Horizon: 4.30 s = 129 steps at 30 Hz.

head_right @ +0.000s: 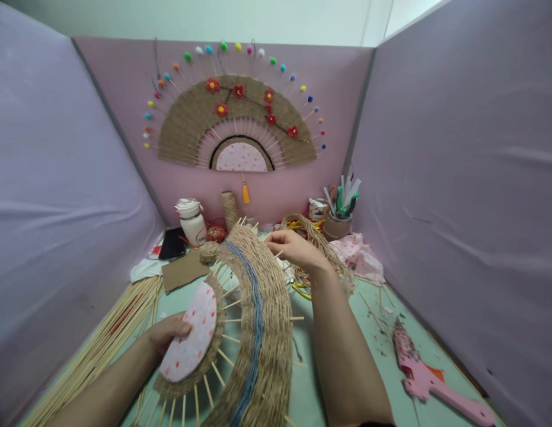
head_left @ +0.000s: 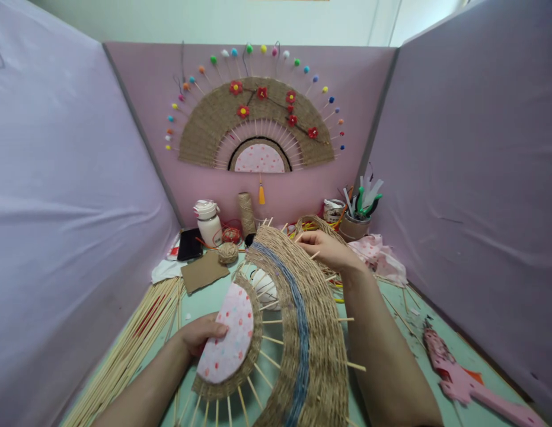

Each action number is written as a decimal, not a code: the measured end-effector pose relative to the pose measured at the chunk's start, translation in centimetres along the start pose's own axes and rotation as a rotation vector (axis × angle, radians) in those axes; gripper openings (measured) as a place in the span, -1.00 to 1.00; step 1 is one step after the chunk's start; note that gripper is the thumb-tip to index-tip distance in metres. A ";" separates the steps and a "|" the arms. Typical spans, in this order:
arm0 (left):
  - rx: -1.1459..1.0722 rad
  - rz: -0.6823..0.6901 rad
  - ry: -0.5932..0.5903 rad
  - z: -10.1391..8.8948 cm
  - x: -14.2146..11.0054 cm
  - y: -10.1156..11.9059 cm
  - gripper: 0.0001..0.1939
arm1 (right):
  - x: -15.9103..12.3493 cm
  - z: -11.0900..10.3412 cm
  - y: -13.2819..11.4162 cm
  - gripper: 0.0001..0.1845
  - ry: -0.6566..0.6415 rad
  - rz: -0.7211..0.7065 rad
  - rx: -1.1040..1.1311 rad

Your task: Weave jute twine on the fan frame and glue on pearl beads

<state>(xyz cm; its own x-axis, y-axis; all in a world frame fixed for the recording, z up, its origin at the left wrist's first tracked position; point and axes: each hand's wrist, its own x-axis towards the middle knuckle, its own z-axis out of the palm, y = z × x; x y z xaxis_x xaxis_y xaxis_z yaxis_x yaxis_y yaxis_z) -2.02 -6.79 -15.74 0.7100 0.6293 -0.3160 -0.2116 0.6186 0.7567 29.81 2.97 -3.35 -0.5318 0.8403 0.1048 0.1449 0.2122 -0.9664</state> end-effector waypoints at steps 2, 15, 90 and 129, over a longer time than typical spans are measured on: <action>0.014 -0.018 -0.023 0.2 0.0 0.0 -0.64 | -0.1 0.1 -0.2 -0.77 -0.004 -0.001 -0.003; 0.075 -0.069 -0.035 0.4 0.2 -0.4 -0.61 | -1.1 -1.1 -0.4 -0.80 -0.061 -0.027 -0.009; 0.149 -0.177 -0.068 1.2 0.3 -1.0 -0.57 | 1.4 -0.2 1.7 -0.78 0.039 -0.103 -0.209; 0.092 -0.098 -0.006 1.4 0.4 -0.6 -0.66 | 0.7 -1.4 1.8 -0.40 0.057 -0.059 0.148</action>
<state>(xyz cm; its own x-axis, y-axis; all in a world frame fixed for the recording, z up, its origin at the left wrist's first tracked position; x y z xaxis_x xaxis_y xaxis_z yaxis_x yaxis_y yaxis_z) -0.63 -7.59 -15.51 0.7285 0.5649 -0.3874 -0.0789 0.6310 0.7718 30.85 4.62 -4.73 -0.4873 0.8563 0.1715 -0.0122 0.1897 -0.9818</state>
